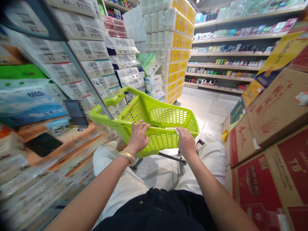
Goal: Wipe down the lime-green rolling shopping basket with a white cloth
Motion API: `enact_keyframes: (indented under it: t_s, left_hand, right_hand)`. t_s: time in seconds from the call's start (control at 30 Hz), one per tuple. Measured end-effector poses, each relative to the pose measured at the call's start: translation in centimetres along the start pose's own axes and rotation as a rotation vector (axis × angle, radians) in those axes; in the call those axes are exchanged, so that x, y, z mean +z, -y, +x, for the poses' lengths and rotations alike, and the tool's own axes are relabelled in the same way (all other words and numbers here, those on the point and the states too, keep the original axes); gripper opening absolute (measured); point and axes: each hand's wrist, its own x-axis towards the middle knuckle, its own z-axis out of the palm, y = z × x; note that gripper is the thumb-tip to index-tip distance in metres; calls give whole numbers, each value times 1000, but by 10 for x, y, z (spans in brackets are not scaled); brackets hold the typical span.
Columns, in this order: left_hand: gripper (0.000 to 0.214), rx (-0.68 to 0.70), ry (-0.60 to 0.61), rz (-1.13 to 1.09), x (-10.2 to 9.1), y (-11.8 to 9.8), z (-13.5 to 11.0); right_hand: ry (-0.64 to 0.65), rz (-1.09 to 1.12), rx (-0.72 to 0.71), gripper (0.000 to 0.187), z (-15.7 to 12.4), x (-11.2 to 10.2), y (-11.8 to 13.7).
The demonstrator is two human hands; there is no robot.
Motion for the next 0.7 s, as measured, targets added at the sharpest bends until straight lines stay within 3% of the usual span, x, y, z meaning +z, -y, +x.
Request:
enact_keyframes:
  t_s: [0.43, 0.7]
  left_hand:
    - [59, 77, 36, -51, 3, 6, 16]
    - [56, 109, 30, -25, -2, 22, 21]
  right_hand:
    - [-14, -38, 40, 44, -2, -11, 0]
    - [14, -14, -34, 48, -12, -18, 14]
